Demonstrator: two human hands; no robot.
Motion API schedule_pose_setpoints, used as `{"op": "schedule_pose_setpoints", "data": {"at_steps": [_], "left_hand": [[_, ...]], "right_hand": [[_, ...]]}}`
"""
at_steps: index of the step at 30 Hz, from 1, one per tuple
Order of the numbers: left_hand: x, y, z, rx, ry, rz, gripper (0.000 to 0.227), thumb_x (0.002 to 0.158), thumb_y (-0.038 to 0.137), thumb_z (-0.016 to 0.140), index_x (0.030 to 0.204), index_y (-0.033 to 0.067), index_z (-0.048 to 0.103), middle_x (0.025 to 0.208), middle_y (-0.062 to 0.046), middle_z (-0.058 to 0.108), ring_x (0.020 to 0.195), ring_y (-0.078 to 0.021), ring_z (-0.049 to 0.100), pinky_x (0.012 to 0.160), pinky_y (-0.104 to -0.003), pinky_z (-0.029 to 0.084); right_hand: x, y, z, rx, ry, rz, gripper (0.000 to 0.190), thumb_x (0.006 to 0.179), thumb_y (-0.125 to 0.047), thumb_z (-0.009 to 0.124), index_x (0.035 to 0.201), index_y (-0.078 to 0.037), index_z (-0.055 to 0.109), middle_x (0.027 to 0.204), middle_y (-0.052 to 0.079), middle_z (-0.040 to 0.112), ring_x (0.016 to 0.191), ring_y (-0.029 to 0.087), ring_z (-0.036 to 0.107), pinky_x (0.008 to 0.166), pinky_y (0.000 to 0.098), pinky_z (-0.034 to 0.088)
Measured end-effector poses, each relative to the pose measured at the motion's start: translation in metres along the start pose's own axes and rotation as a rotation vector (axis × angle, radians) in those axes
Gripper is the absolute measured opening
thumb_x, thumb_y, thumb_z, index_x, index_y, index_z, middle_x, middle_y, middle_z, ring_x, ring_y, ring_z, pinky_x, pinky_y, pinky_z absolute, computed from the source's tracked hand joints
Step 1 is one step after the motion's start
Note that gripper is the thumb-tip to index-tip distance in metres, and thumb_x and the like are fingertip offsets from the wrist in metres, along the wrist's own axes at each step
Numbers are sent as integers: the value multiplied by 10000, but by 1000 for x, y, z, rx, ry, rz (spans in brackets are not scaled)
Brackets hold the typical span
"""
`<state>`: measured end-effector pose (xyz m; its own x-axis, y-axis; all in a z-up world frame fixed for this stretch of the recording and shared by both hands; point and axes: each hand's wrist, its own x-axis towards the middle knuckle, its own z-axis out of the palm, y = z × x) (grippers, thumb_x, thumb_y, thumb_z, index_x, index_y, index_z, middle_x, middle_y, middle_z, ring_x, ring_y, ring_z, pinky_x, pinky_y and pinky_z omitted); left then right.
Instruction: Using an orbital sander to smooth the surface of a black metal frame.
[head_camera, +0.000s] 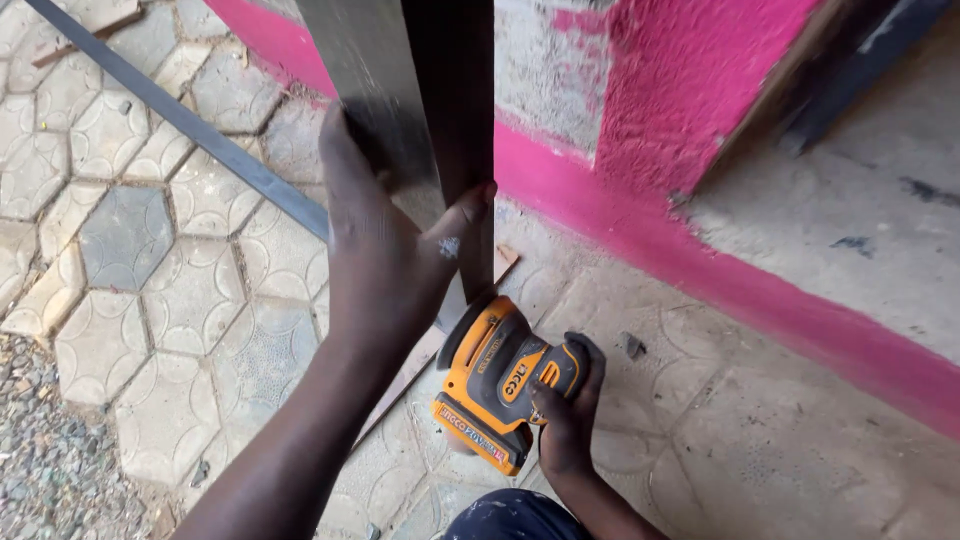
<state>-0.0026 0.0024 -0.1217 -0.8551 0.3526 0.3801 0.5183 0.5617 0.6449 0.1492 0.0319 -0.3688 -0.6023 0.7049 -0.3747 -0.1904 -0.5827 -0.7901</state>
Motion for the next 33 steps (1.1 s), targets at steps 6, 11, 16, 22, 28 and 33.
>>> {"op": "schedule_pose_setpoints", "data": {"at_steps": [6,11,16,22,28,33], "left_hand": [[-54,-72,32,64,-63,-109,1140,769,226,898,1589,39,128,1533,-264,403,1295,-355,584,1073,-434,519],[-91,-119,67,-6,-86,-207,903,745,194,876,1459,29,348,1355,-167,499,1259,-274,575,1104,-415,508],[-97,-122,82,-137,-73,-303,741,761,91,844,1346,20,394,1315,-147,541,1239,-226,591,1157,-369,467],[-91,-121,72,-29,-135,-361,761,735,220,870,1322,52,416,1261,-124,635,1205,-232,640,1120,-434,496],[-82,-136,34,-378,-360,-298,524,961,291,577,1426,59,510,1411,-115,628,1320,-250,598,1095,-413,476],[-67,-121,19,-588,-541,-542,979,878,757,205,1501,46,461,1586,-147,493,1539,-275,386,1271,-420,247]], "right_hand": [[29,63,-20,65,201,339,598,707,-56,627,1296,-102,541,1160,101,599,1037,244,608,847,369,531],[34,107,-39,118,204,410,398,716,-54,616,1108,-72,550,1064,136,653,934,266,641,759,394,540],[25,119,-48,80,186,372,438,672,-42,652,1099,-59,558,948,92,585,845,204,594,711,345,526],[24,109,-43,116,203,454,418,705,-68,680,1093,-80,526,976,106,612,892,231,619,762,376,528],[24,47,-23,-2,75,161,707,664,-80,650,1351,-94,482,1256,115,559,1085,216,574,926,344,513],[6,-9,-5,-130,-147,-186,792,641,-280,711,1351,-59,438,1142,72,481,947,150,514,815,288,504]]}}
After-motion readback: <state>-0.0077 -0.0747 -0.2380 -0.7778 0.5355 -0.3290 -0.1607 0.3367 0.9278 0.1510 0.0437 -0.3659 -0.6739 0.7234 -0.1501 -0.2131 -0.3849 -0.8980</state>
